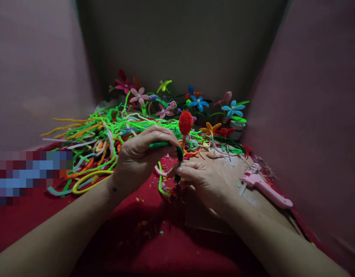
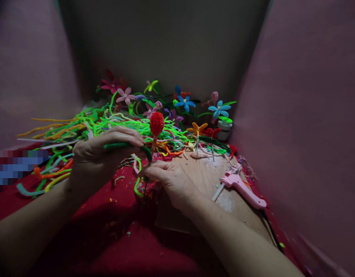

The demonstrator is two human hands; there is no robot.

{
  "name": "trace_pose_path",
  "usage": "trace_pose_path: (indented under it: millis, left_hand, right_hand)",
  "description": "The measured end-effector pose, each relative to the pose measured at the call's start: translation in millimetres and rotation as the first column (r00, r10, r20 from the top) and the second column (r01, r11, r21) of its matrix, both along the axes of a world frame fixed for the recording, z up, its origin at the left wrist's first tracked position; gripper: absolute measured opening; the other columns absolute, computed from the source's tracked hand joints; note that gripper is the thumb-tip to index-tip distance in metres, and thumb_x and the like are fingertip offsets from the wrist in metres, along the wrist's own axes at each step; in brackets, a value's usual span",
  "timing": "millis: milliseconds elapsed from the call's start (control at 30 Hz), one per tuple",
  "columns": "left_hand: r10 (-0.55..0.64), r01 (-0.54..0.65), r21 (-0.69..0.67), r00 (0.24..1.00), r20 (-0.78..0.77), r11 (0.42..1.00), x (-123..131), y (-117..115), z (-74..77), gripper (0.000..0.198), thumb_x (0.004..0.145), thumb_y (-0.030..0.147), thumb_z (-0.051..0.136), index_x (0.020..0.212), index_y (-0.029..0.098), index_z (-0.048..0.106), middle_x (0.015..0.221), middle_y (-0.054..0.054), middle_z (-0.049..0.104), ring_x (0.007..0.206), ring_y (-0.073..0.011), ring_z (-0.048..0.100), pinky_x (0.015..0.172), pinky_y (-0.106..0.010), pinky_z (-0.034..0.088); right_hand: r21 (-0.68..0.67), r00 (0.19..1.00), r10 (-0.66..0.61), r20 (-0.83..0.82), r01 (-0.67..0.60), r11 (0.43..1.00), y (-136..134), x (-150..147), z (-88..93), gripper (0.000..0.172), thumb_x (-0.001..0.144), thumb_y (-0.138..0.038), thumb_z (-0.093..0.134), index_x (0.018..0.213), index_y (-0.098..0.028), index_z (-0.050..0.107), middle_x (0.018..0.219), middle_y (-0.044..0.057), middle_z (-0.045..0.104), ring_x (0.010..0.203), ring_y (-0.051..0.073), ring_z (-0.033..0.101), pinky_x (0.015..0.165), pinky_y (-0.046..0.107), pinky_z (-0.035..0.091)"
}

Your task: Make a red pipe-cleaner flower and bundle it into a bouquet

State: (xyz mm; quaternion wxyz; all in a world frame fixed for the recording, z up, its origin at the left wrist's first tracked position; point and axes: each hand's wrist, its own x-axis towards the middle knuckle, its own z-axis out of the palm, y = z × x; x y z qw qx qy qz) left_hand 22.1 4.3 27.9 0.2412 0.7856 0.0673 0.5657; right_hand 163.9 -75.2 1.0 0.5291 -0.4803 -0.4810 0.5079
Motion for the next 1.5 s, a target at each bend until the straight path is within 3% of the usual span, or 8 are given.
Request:
trace_pose_path:
  millis: [167,400,567,633,800,1000,1200,1500]
  left_hand:
    - [0.118,-0.112,0.178,0.993,-0.023,0.978,-4.1,-0.9,2.6,0.019,0.073,0.009,0.068,0.085,0.023,0.071,0.087,0.000,0.066,0.082,-0.0111,0.062,0.077,-0.024,0.050]
    - [-0.041,0.055,-0.196,0.996,0.076,0.979,-5.9,-1.1,7.2,0.014,0.071,0.009,0.069,0.076,0.021,0.071,0.083,-0.001,0.064,0.079,-0.0140,0.061,0.060,-0.024,0.051]
    - [0.054,-0.049,-0.083,0.997,0.052,0.995,-4.7,1.7,5.1,0.016,0.068,0.009,0.071,0.077,0.022,0.072,0.081,0.000,0.066,0.077,-0.0126,0.061,0.069,-0.025,0.050]
    - [0.040,-0.028,-0.137,0.995,0.087,0.990,-3.2,4.2,5.5,0.019,0.068,0.009,0.071,0.082,0.023,0.071,0.080,0.001,0.065,0.072,-0.0111,0.059,0.065,-0.025,0.050]
    - [-0.038,0.155,-0.467,0.968,0.250,0.870,2.2,9.4,6.5,0.024,0.074,0.018,0.063,0.098,0.025,0.064,0.088,0.000,0.061,0.066,-0.0108,0.058,0.053,-0.024,0.048]
    - [0.113,-0.093,-0.676,0.993,-0.014,0.731,16.1,10.8,-9.5,0.020,0.067,0.016,0.064,0.087,0.018,0.067,0.080,0.001,0.064,0.068,-0.0098,0.057,0.059,-0.020,0.045]
    - [-0.013,-0.079,-0.515,0.985,-0.174,0.854,32.8,9.9,-5.6,0.019,0.049,0.005,0.040,0.041,0.016,0.054,0.074,-0.003,0.064,0.082,-0.0169,0.058,0.079,-0.031,0.046]
    - [-0.013,-0.045,-0.162,0.940,-0.340,0.986,47.4,7.4,-11.7,0.021,0.060,0.006,0.039,0.043,0.019,0.037,0.055,0.001,0.049,0.062,-0.0129,0.048,0.067,-0.029,0.041]
  right_hand:
    - [0.008,0.999,0.045,-0.021,-0.044,0.999,0.9,1.0,-2.6,0.014,0.073,-0.026,0.060,0.069,-0.020,0.073,0.067,0.001,0.061,0.061,0.011,0.046,0.055,0.023,0.034]
    - [0.066,0.996,0.086,-0.020,-0.085,0.994,0.7,2.3,-4.0,0.014,0.074,-0.028,0.061,0.070,-0.020,0.072,0.070,0.000,0.061,0.067,0.012,0.049,0.058,0.023,0.035]
    - [0.015,0.998,0.057,-0.012,-0.057,0.998,3.7,5.5,-5.3,0.016,0.072,-0.031,0.062,0.069,-0.019,0.072,0.070,0.001,0.061,0.064,0.012,0.048,0.055,0.023,0.033]
    - [0.009,0.999,0.036,-0.031,-0.036,0.999,4.5,6.5,-4.8,0.016,0.071,-0.031,0.063,0.066,-0.019,0.071,0.068,0.002,0.061,0.062,0.012,0.046,0.054,0.024,0.031]
    - [0.029,0.986,-0.041,-0.164,0.046,0.999,7.8,11.8,-3.6,0.015,0.069,-0.031,0.064,0.066,-0.018,0.071,0.062,0.000,0.057,0.056,0.010,0.041,0.054,0.024,0.030]
    - [0.090,0.958,-0.091,-0.270,0.119,0.989,21.5,27.7,-10.8,0.014,0.069,-0.027,0.062,0.072,-0.018,0.073,0.062,0.000,0.058,0.053,0.009,0.042,0.049,0.023,0.027]
    - [0.062,0.922,-0.181,-0.343,0.215,0.975,29.3,36.7,-12.1,0.014,0.065,-0.029,0.066,0.069,-0.016,0.070,0.057,-0.001,0.054,0.049,0.008,0.042,0.046,0.022,0.027]
    - [0.026,0.883,-0.294,-0.366,0.325,0.945,34.4,40.0,-13.2,0.020,0.063,-0.032,0.067,0.070,-0.014,0.067,0.057,-0.001,0.053,0.047,0.007,0.041,0.042,0.022,0.025]
